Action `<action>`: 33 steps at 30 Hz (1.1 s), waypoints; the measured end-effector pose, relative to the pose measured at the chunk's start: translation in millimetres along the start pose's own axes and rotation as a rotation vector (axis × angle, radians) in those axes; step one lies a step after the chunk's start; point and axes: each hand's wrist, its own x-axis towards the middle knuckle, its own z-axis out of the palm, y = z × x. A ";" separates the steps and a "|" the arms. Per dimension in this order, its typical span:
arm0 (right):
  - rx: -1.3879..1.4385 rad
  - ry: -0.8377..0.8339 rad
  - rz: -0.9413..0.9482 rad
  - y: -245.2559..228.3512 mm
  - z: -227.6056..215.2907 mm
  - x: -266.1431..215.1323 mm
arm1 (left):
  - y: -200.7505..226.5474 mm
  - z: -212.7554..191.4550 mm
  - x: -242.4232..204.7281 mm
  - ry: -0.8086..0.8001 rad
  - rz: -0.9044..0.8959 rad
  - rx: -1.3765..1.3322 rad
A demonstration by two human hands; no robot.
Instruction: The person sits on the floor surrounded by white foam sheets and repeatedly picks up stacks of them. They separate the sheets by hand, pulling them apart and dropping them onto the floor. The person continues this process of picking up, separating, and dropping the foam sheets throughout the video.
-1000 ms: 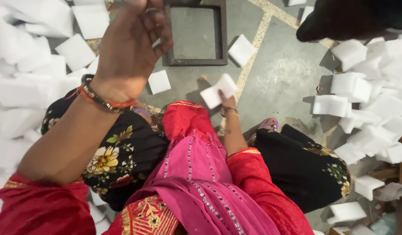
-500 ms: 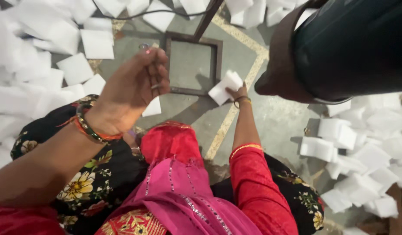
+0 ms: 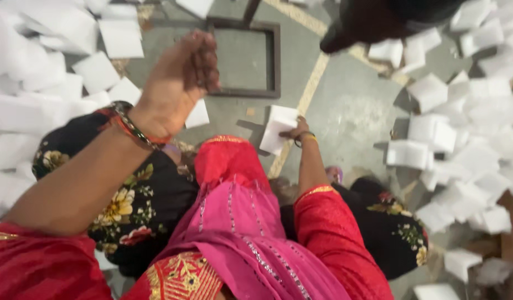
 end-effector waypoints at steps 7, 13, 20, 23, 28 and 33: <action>-0.268 -0.098 -0.436 -12.7 50.9 -25.3 | -1.4 -8.3 -5.3 -0.059 0.105 0.079; -0.418 -0.157 -0.402 -24.4 66.9 -45.2 | -18.5 -5.8 5.8 -0.087 0.182 0.190; -0.510 -0.103 -0.935 -152.1 -88.8 -95.9 | -63.8 -6.9 38.0 -0.158 0.276 0.990; -0.670 -0.089 -1.070 -205.9 -156.5 -186.0 | -79.7 0.9 39.6 -0.181 0.037 1.177; -0.775 0.128 -1.169 -246.2 -208.4 -310.7 | -113.0 37.3 -14.3 -0.445 -0.862 0.602; -0.759 0.547 -1.238 -235.2 -222.0 -348.5 | -108.1 59.4 -25.4 -0.523 -0.655 0.219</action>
